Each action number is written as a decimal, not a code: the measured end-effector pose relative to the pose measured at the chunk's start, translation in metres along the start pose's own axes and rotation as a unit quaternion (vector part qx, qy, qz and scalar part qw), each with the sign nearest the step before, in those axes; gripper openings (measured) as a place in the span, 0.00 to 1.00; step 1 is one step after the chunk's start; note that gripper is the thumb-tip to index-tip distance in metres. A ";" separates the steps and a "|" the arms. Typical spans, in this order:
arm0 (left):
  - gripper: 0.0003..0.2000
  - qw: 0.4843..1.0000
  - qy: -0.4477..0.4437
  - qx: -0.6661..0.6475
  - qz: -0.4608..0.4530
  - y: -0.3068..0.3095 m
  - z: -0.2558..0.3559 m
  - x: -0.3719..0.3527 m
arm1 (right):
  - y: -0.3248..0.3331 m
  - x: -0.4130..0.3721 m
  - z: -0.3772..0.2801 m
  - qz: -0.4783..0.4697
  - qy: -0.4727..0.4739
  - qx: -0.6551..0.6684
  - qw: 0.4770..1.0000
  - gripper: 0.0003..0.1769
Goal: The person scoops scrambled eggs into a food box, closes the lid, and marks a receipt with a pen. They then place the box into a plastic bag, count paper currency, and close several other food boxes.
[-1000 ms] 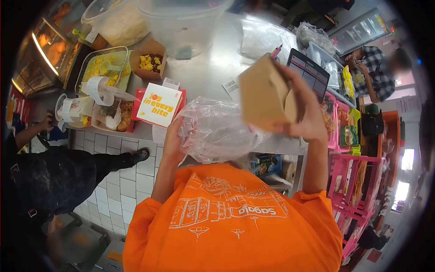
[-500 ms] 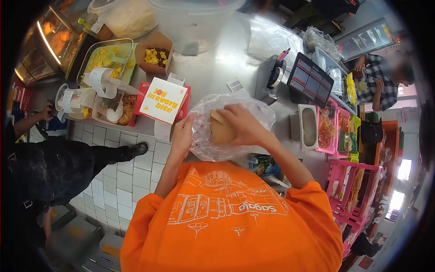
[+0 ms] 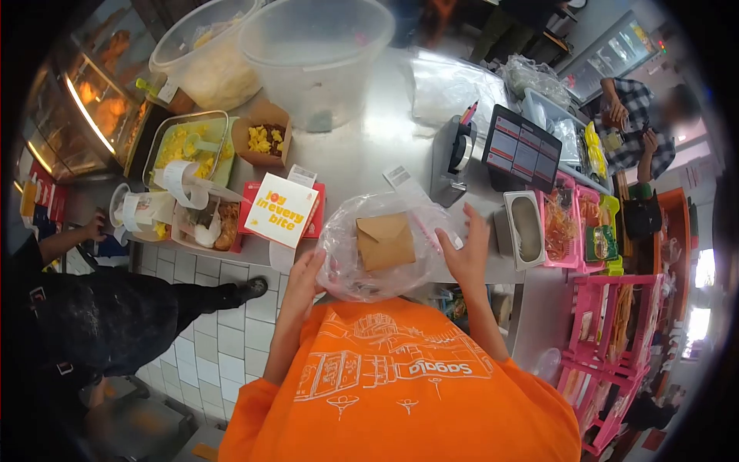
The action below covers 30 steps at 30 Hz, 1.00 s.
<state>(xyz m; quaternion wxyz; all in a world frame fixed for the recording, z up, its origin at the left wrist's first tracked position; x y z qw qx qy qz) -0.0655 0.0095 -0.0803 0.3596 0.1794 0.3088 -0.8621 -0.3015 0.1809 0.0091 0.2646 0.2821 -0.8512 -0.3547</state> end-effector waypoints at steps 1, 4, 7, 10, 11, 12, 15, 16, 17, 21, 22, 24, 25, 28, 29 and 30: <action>0.15 0.999 0.028 0.001 -0.039 -0.006 -0.001 -0.001 | 0.000 -0.013 0.044 0.031 -0.154 0.021 0.987 0.31; 0.12 0.988 -0.106 0.105 -0.029 -0.016 0.034 0.008 | -0.066 -0.033 0.095 -0.192 -0.378 0.379 0.823 0.22; 0.10 0.950 -0.195 0.239 0.043 -0.041 0.118 -0.019 | -0.004 0.002 0.036 -0.123 -0.260 0.463 0.838 0.15; 0.06 0.902 -0.307 0.289 0.092 -0.069 0.182 -0.055 | 0.058 0.032 -0.006 -0.084 -0.152 0.365 0.915 0.08; 0.05 0.889 -0.320 0.307 0.118 -0.071 0.196 -0.064 | 0.073 0.038 -0.020 -0.070 -0.135 0.345 0.926 0.07; 0.04 0.867 -0.368 0.324 0.090 -0.078 0.211 -0.069 | 0.090 0.043 -0.035 -0.033 -0.133 0.353 0.925 0.08; 0.06 0.840 -0.416 0.343 0.066 -0.099 0.234 -0.078 | 0.120 0.057 -0.070 -0.022 -0.075 0.341 0.937 0.11; 0.08 0.834 -0.425 0.343 0.082 -0.100 0.241 -0.081 | 0.126 0.058 -0.085 -0.027 -0.014 0.353 0.935 0.12; 0.03 0.855 -0.388 0.341 0.056 -0.086 0.241 -0.070 | 0.127 0.057 -0.083 -0.017 -0.015 0.357 0.934 0.12; 0.04 0.799 -0.467 0.361 0.116 -0.083 0.254 -0.095 | 0.142 0.050 -0.057 0.090 0.067 0.288 0.951 0.15; 0.04 0.798 -0.468 0.362 0.112 -0.074 0.253 -0.096 | 0.140 0.040 -0.026 0.138 0.030 0.233 0.962 0.15; 0.06 0.757 -0.546 0.327 0.146 -0.037 0.250 -0.112 | 0.086 0.016 0.035 0.077 -0.059 0.140 0.985 0.14; 0.04 0.790 -0.514 0.320 0.097 -0.037 0.230 -0.106 | 0.053 -0.001 0.050 0.043 -0.039 0.067 0.996 0.15; 0.02 0.879 -0.360 0.294 -0.110 -0.087 0.145 -0.082 | -0.047 -0.049 0.087 -0.117 -0.035 -0.060 0.991 0.18; 0.03 0.859 -0.337 0.356 -0.149 -0.109 0.119 -0.075 | -0.049 -0.057 0.084 -0.111 -0.039 -0.064 0.991 0.18; 0.04 0.848 -0.292 0.399 -0.188 -0.126 0.092 -0.067 | -0.046 -0.061 0.076 -0.083 -0.028 -0.079 0.993 0.19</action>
Point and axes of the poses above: each hand's wrist, its own x-axis towards the middle knuckle, its own y-axis out of the back of the hand, z = x × y, the point moved 10 cm from there along x, towards the middle knuckle, and after that the axes turned 3 degrees about -z, right-handed, at the moved point
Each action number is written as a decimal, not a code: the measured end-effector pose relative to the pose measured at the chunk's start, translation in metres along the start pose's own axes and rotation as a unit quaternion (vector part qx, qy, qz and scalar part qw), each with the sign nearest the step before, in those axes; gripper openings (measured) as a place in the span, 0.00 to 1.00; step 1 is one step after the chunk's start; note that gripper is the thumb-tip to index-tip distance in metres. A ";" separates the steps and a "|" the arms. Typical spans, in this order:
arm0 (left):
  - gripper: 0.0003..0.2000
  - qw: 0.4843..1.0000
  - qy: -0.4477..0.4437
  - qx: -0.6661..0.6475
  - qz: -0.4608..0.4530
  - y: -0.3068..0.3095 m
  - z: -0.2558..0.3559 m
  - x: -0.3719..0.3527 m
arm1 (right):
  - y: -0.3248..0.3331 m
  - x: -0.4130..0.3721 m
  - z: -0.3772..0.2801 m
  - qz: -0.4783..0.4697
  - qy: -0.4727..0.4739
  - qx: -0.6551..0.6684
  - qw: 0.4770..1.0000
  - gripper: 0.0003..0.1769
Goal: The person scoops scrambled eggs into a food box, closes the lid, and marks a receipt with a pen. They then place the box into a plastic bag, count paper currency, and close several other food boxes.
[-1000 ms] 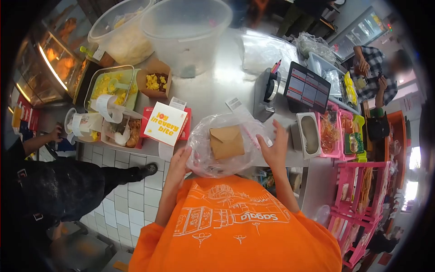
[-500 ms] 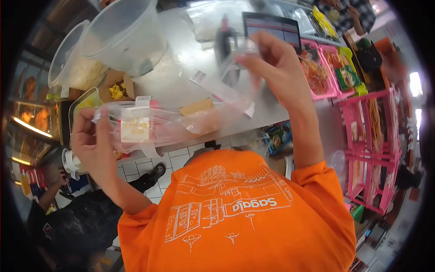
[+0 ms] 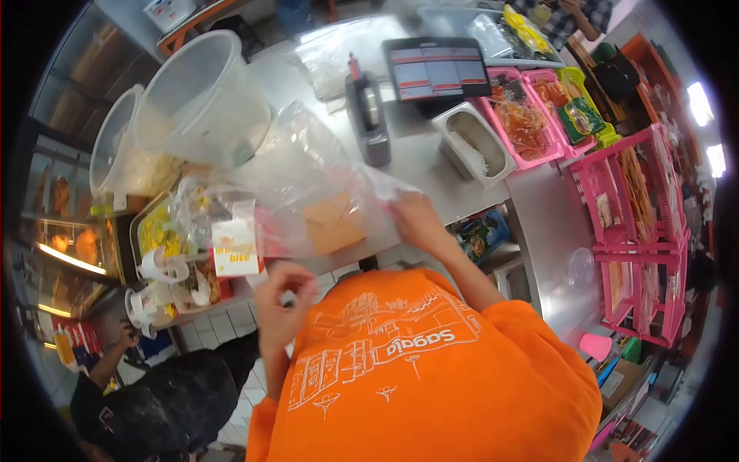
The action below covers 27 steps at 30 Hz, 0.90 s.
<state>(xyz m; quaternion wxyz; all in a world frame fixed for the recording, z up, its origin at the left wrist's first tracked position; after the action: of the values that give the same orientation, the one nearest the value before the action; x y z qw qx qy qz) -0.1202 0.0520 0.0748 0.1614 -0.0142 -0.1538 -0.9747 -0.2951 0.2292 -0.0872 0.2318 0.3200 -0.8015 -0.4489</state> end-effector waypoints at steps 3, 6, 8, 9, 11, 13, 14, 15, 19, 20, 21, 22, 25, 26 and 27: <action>0.07 0.990 0.050 0.015 -0.134 -0.068 -0.022 0.011 | 0.033 -0.002 -0.009 0.087 -0.002 0.030 0.996 0.19; 0.06 0.969 0.121 -0.005 -0.217 -0.107 -0.050 0.018 | 0.074 -0.004 -0.007 0.124 -0.058 0.157 0.978 0.14; 0.05 0.967 0.099 0.015 -0.236 -0.122 -0.055 0.027 | 0.090 -0.004 -0.005 0.109 -0.109 0.233 0.960 0.10; 0.06 0.960 0.088 0.022 -0.264 -0.133 -0.060 0.028 | 0.101 -0.009 -0.001 0.114 -0.143 0.211 0.960 0.06; 0.07 0.948 0.081 0.026 -0.306 -0.151 -0.061 0.029 | 0.118 -0.018 0.009 0.118 -0.182 0.185 0.959 0.06; 0.07 0.940 0.072 0.024 -0.334 -0.167 -0.063 0.030 | 0.155 -0.032 0.026 0.211 -0.211 0.147 0.943 0.09; 0.08 0.932 0.062 0.027 -0.356 -0.177 -0.062 0.032 | 0.167 -0.032 0.034 0.220 -0.213 0.139 0.942 0.09; 0.11 0.922 0.090 0.033 -0.376 -0.185 -0.065 0.033 | 0.183 -0.034 0.044 0.258 -0.214 0.159 0.929 0.09; 0.12 0.919 0.088 0.023 -0.384 -0.213 -0.072 0.044 | 0.238 -0.016 0.097 0.335 -0.199 0.199 0.899 0.02; 0.12 0.916 0.109 0.035 -0.384 -0.219 -0.080 0.047 | 0.256 -0.009 0.113 0.372 -0.179 0.200 0.888 0.03; 0.12 0.913 0.131 0.049 -0.383 -0.225 -0.087 0.051 | 0.267 0.005 0.134 0.348 -0.172 0.188 0.902 0.06; 0.12 0.914 0.127 0.054 -0.381 -0.230 -0.087 0.056 | 0.278 0.018 0.158 0.352 -0.167 0.190 0.901 0.06; 0.12 0.924 0.164 0.039 -0.342 -0.239 -0.094 0.070 | 0.295 0.079 0.221 0.336 -0.120 0.153 0.922 0.05; 0.12 0.926 0.169 0.047 -0.334 -0.242 -0.094 0.075 | 0.298 0.102 0.244 0.334 -0.124 0.157 0.921 0.06; 0.13 0.926 0.193 0.045 -0.320 -0.243 -0.095 0.078 | 0.300 0.129 0.265 0.334 -0.126 0.145 0.923 0.07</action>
<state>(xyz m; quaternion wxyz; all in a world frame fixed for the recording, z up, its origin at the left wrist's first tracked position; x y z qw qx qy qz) -0.2698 0.2174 -0.0811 -0.1326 0.2319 -0.1596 -0.9504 -0.6498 0.4052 0.0541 0.2166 0.0046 -0.9408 -0.2608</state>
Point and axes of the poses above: each hand's wrist, its own x-axis towards the middle knuckle, its own y-axis out of the back of the hand, z = x × y, the point moved 10 cm from there along x, towards the middle knuckle, and after that the axes turned 3 degrees about -z, right-handed, at the moved point
